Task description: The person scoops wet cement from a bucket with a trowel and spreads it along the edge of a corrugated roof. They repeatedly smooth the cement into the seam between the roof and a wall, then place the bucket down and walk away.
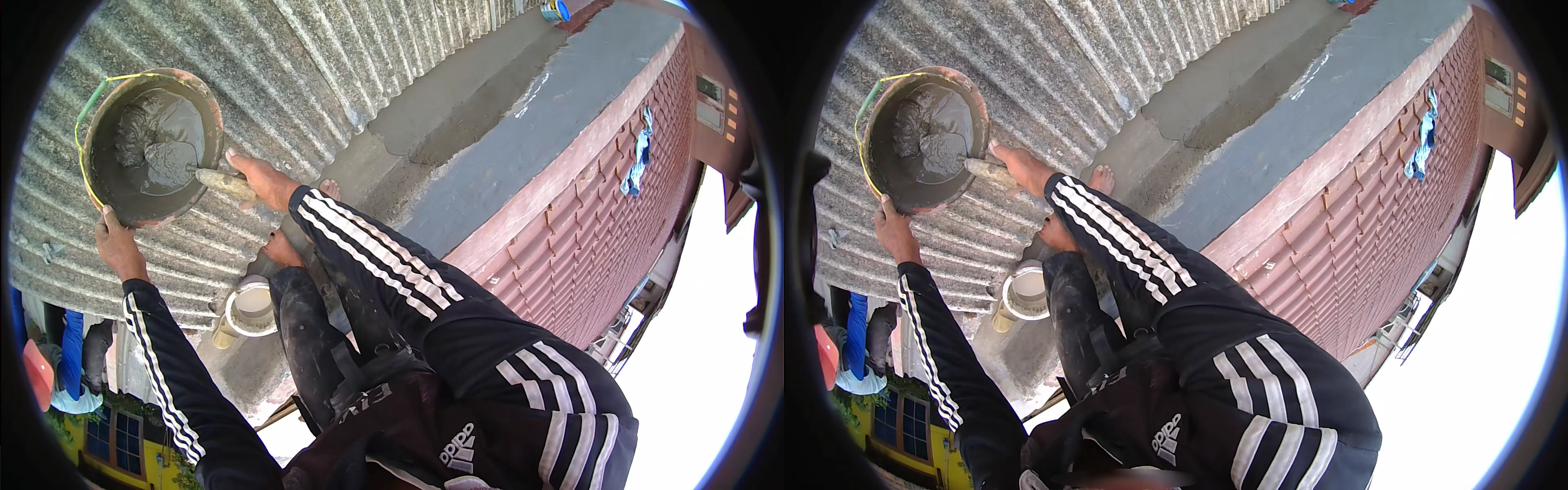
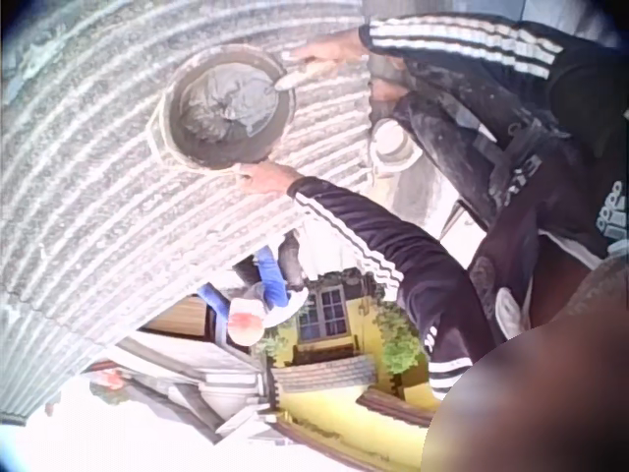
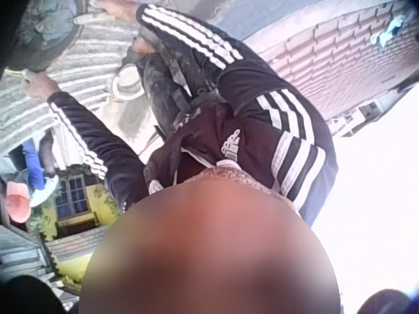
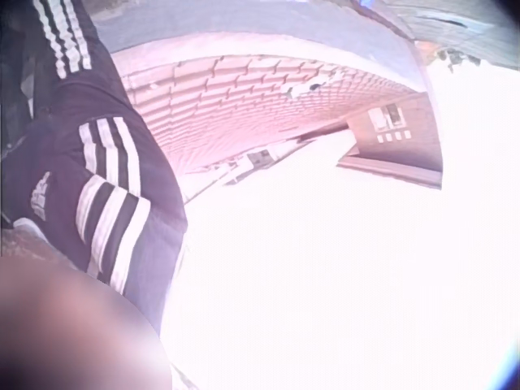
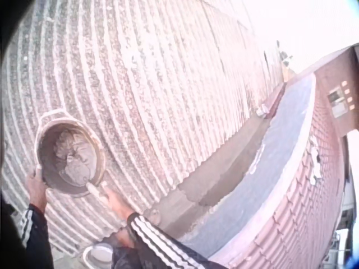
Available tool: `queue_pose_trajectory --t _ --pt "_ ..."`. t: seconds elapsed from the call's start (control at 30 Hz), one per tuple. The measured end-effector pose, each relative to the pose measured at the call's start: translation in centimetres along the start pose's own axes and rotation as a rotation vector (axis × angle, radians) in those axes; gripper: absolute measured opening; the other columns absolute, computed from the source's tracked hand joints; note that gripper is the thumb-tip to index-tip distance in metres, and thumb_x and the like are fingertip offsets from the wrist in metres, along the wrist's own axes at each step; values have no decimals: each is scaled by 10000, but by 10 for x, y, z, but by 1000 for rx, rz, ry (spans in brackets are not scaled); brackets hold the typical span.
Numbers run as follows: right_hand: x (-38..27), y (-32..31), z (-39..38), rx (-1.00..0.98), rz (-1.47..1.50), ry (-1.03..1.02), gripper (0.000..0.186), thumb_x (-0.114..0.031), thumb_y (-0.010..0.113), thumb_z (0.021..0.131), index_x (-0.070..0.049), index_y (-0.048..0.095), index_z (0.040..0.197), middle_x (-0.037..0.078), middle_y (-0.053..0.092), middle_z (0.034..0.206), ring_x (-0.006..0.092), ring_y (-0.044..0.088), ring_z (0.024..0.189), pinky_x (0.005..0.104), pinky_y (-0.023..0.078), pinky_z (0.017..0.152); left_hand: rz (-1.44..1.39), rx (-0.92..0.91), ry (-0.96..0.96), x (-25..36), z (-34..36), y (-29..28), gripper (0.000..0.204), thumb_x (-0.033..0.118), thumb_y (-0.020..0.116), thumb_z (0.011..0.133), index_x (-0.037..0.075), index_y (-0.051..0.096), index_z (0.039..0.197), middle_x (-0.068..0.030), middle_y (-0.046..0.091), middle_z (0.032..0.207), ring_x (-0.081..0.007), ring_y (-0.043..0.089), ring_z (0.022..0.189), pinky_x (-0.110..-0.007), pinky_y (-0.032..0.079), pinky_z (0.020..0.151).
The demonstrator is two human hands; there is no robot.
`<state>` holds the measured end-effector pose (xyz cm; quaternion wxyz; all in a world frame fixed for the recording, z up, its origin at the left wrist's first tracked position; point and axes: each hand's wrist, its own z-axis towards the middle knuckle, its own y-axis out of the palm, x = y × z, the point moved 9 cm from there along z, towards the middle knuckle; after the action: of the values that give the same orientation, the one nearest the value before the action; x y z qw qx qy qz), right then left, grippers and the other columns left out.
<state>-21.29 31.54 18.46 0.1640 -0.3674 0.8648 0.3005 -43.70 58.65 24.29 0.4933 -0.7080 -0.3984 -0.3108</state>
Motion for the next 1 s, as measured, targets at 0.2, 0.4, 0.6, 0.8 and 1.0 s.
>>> queue_pose_trajectory --t 0.2,0.4,0.6,0.8,1.0 --pt "0 8 4 -64 169 -14 894 -735 409 1021 -57 336 1599 177 441 1550 347 553 1314 616 509 1028 -60 -16 -36 3 -15 9 470 366 608 1069 -46 639 1293 -108 688 1102 -181 661 954 -356 569 788" --pt "-21 4 12 -95 155 -59 873 -714 469 1014 -16 416 1535 226 482 1477 355 527 1317 595 483 1029 -118 -51 -69 3 -34 13 482 355 588 1075 -49 601 1337 -122 687 1187 -205 671 1045 -389 560 884" --pt "-19 10 23 -250 25 -92 957 -710 452 1016 57 338 1577 259 509 1504 346 521 1385 487 486 1099 -126 -52 26 -14 -39 -3 563 334 654 1045 -69 545 1422 -173 690 1230 -229 697 1080 -351 592 847" --pt "-24 -1 37 -196 55 -57 976 -743 413 1005 83 421 1523 240 640 1341 282 648 1156 436 511 1005 -92 -105 43 -16 -47 -15 610 344 671 1031 -74 517 1447 -237 629 1346 -272 677 1176 -364 603 905" --pt "-27 -11 32 -122 126 20 997 -721 402 1017 95 297 1580 285 593 1404 316 621 1232 428 474 1070 -168 -24 -120 -53 -76 -45 590 350 622 1058 -73 504 1452 -227 620 1339 -319 660 1204 -415 573 977"
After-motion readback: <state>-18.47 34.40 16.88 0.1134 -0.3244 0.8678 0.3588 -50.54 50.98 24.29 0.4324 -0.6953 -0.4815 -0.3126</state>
